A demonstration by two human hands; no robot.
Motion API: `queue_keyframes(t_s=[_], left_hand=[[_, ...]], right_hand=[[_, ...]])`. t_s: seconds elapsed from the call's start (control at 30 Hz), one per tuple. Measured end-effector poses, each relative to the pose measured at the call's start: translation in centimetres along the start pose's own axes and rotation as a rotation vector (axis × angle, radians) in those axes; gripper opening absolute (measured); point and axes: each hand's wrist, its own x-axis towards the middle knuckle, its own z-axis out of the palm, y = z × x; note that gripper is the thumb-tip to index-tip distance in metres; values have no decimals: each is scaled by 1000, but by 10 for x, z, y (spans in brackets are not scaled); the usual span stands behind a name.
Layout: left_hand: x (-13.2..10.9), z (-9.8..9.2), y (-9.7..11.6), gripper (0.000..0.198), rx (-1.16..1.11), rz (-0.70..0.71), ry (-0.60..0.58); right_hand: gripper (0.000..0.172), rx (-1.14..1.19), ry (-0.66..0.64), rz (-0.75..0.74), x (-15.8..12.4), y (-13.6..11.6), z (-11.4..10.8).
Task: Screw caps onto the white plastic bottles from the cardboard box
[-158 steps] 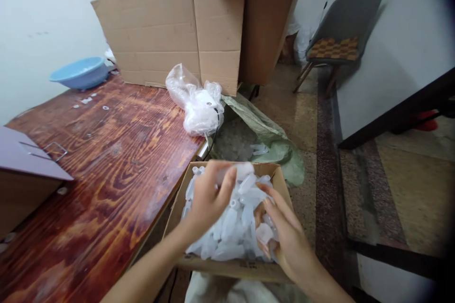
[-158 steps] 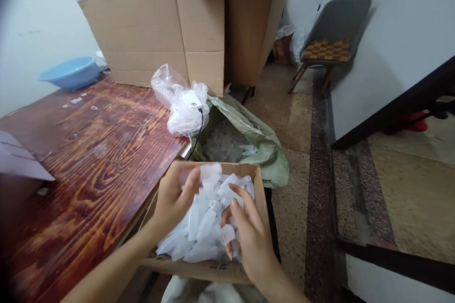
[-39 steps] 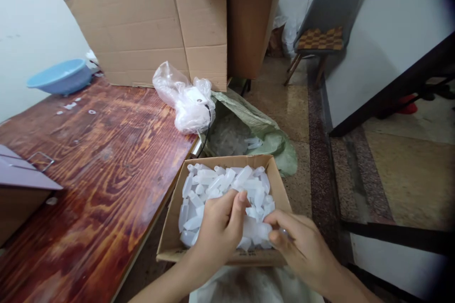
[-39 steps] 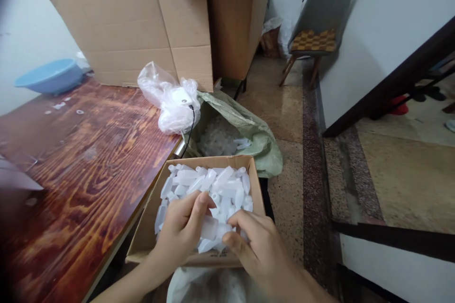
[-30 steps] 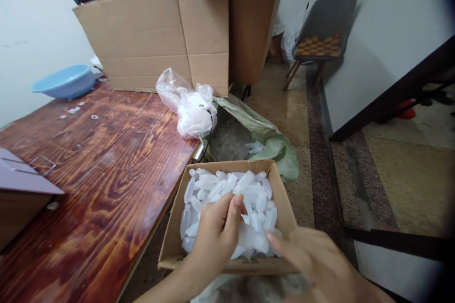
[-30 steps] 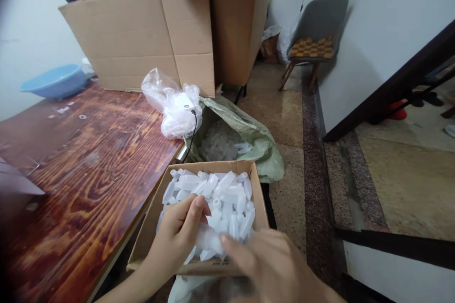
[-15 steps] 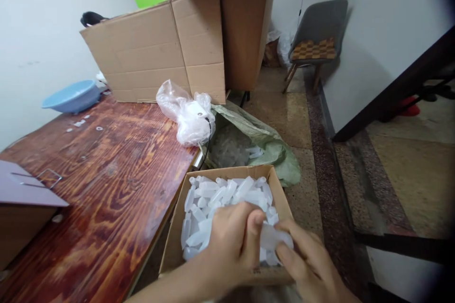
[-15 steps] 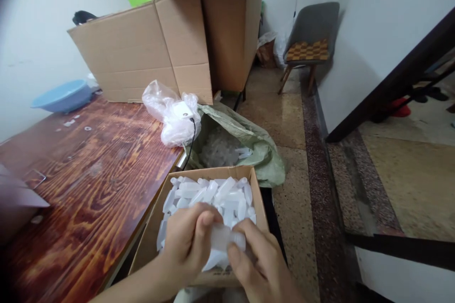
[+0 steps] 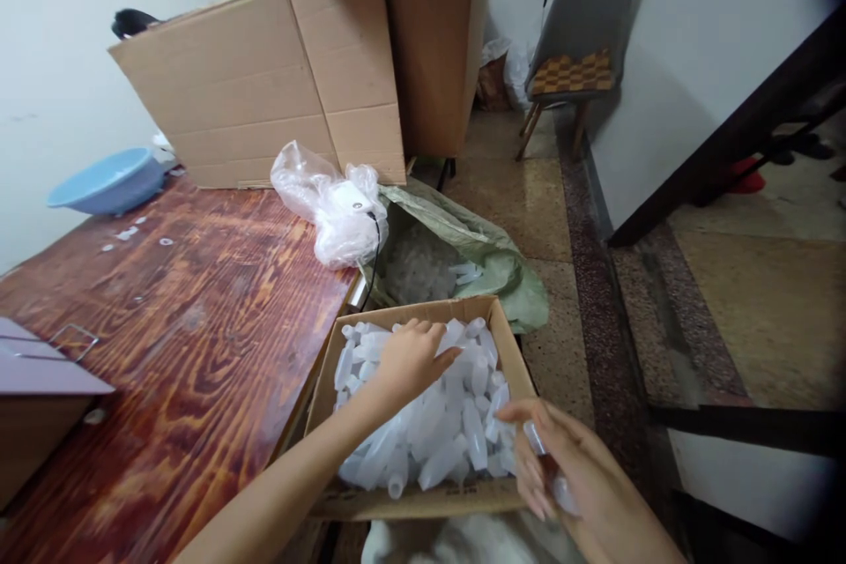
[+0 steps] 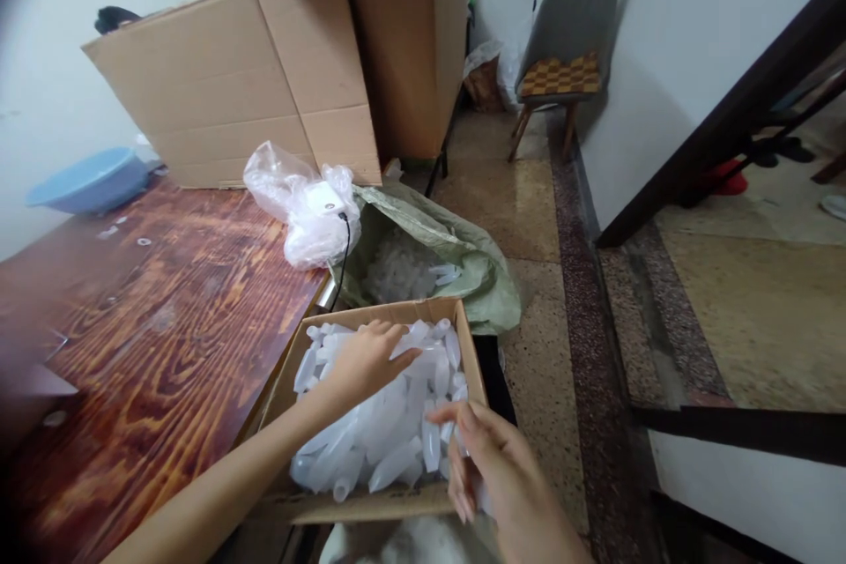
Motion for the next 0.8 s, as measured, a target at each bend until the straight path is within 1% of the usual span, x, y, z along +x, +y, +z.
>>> queue_keyframes(t_s=[0.1, 0.2, 0.27, 0.33, 0.4, 0.47, 0.53, 0.6, 0.7, 0.8], left_hand=[[-1, 18, 3, 17, -52, -95, -45], [5, 22, 6, 11, -158, -170, -55], [3, 15, 10, 12, -266, -196, -43], [-6, 2, 18, 18, -398, -217, -20], [-20, -14, 28, 30, -528, -235, 3], [-35, -28, 40, 34, -777, -258, 5], [-49, -38, 51, 30, -1099, -313, -6], [-59, -41, 60, 33, -1331, -395, -20], [-64, -38, 65, 44, -1429, -530, -50], [-64, -32, 64, 52, -1450, -660, -151]], right_hand=[[50, -208, 20, -124, 5, -5, -1], [49, -426, -8, -170, 9, -6, -5], [44, -601, 27, -268, 10, -4, -9], [35, -789, 115, -461, 9, -1, -11], [26, -927, 228, -672, 8, 2, -11], [21, -996, 296, -803, 8, 3, -9], [19, -1038, 267, -876, 9, 1, -5], [18, -1077, 189, -970, 10, -2, -3], [25, -1174, 86, -1167, 9, -6, -3], [39, -1289, -93, -1271, 7, -12, -5]])
